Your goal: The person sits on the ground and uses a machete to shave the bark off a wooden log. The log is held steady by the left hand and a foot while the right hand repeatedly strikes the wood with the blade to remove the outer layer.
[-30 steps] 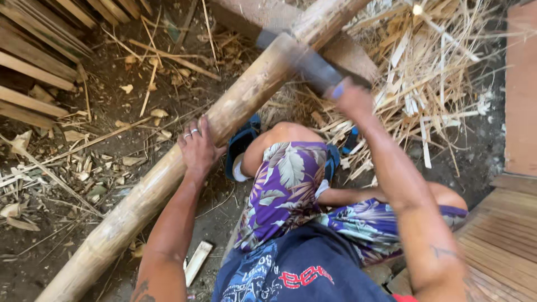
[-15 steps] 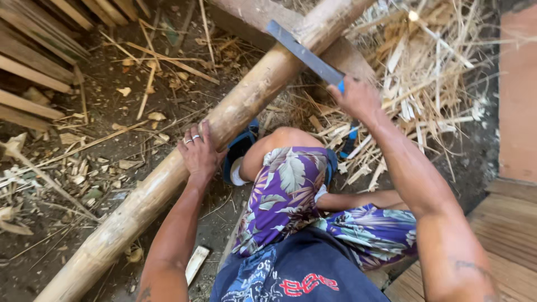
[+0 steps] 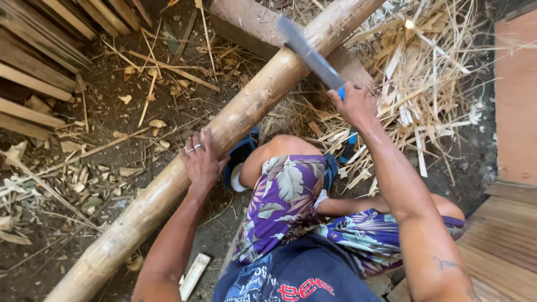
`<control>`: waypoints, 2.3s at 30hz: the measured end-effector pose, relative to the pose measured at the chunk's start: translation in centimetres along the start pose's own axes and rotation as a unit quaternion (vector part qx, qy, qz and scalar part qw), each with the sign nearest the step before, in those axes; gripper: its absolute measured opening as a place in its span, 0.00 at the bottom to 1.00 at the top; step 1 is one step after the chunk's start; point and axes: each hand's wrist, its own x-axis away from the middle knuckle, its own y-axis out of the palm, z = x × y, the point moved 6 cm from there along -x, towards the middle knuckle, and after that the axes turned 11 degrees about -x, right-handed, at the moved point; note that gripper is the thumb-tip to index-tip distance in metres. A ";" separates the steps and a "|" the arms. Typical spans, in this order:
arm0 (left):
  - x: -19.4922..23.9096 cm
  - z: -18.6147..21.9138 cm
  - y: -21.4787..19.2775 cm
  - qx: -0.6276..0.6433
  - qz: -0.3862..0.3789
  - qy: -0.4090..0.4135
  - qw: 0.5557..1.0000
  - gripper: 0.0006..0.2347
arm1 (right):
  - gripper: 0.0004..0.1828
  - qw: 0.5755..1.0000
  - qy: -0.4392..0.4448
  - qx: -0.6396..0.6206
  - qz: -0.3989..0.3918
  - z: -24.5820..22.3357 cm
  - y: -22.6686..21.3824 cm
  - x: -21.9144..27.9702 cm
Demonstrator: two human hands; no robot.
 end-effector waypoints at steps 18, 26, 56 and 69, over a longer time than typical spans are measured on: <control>-9.3 -2.7 4.5 0.280 -0.407 0.126 0.860 0.61 | 0.29 0.736 0.085 -0.641 0.200 -8.5 15.3 -3.2; -9.2 -2.5 -1.9 0.146 -0.232 0.067 0.959 0.54 | 0.31 0.866 0.088 -0.473 0.139 -4.2 14.5 -8.0; -6.0 -0.2 -2.6 0.027 -0.159 0.053 0.986 0.54 | 0.35 0.984 0.063 -0.146 0.082 4.8 -1.2 -2.3; -8.6 -2.5 -2.0 0.123 -0.097 0.121 0.980 0.54 | 0.33 0.997 -0.049 -0.026 -0.052 -1.8 3.3 0.5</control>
